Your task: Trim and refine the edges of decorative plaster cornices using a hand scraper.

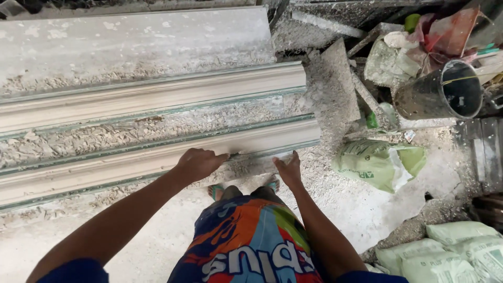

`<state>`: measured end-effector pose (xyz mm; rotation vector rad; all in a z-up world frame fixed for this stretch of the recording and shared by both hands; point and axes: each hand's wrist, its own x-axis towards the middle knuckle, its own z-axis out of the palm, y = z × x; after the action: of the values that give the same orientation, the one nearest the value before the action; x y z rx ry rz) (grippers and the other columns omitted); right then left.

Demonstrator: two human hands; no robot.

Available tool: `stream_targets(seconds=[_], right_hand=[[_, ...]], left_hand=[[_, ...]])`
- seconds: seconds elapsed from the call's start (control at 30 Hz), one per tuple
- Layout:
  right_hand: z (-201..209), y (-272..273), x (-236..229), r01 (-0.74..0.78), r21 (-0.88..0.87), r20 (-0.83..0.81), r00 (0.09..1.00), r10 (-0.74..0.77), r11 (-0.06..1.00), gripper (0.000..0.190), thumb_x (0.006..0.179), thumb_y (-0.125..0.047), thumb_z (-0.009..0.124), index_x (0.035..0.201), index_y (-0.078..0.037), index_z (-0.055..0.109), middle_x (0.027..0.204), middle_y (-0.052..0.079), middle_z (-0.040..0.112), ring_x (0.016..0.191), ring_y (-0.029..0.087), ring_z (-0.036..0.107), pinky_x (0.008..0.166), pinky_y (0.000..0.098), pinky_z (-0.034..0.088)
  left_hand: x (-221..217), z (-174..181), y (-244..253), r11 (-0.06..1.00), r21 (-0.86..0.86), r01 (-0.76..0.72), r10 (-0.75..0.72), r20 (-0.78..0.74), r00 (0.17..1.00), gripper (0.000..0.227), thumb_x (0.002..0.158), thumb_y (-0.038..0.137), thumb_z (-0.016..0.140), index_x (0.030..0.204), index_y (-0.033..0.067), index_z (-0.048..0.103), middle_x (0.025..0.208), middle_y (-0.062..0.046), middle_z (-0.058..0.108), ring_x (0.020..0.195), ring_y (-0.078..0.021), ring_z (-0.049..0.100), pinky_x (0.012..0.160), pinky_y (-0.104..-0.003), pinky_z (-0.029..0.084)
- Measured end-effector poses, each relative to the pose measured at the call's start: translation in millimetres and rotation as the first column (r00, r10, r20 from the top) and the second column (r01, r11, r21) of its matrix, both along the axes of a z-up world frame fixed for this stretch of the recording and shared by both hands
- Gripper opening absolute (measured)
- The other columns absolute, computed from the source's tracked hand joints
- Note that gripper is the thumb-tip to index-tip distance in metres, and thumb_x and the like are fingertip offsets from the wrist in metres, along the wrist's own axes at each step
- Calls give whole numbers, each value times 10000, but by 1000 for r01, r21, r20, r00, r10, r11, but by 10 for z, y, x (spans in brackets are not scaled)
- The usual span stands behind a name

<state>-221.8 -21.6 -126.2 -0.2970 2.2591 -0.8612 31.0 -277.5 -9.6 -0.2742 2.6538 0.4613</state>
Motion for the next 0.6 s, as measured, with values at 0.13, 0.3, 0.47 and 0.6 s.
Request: stream_targets(seconds=[0.13, 0.3, 0.47, 0.6], right_hand=[[-113, 4, -24, 3, -34, 8, 1000, -3, 999, 1148, 795, -573, 822, 1558, 44, 226, 1488, 368, 331, 1440, 517, 356, 1204, 556, 325], [-332, 41, -138, -44, 39, 13, 999, 44, 998, 1172, 767, -499, 853, 1574, 25, 184, 1528, 332, 319, 1475, 448, 337, 1244, 493, 294], [-158, 57, -246, -123, 58, 63, 991, 120, 991, 1245, 719, -402, 879, 1558, 128, 127, 1555, 417, 256, 1490, 506, 275, 1268, 550, 222], [-478, 133, -276, -168, 97, -16, 985, 171, 981, 1106, 774, -488, 849, 1508, 97, 265, 1450, 424, 413, 1416, 511, 414, 1233, 544, 326]], left_hand=[[-67, -85, -20, 997, 61, -43, 40, 37, 999, 348, 1074, 300, 402, 1390, 370, 529, 979, -97, 746, 862, -344, 759, 768, -513, 605], [-466, -497, 366, 928, 370, -46, 69, -49, 996, 340, 1061, 444, 472, 1323, 303, 637, 985, -109, 769, 917, -365, 748, 848, -558, 581], [-572, 262, 239, 939, 339, -51, 69, -41, 997, 316, 1068, 421, 446, 1258, 267, 646, 944, -112, 758, 922, -369, 737, 875, -554, 564], [-355, 502, -76, 968, 238, -85, 93, -22, 995, 319, 1074, 354, 418, 1268, 234, 641, 1015, -131, 764, 982, -376, 731, 905, -556, 544]])
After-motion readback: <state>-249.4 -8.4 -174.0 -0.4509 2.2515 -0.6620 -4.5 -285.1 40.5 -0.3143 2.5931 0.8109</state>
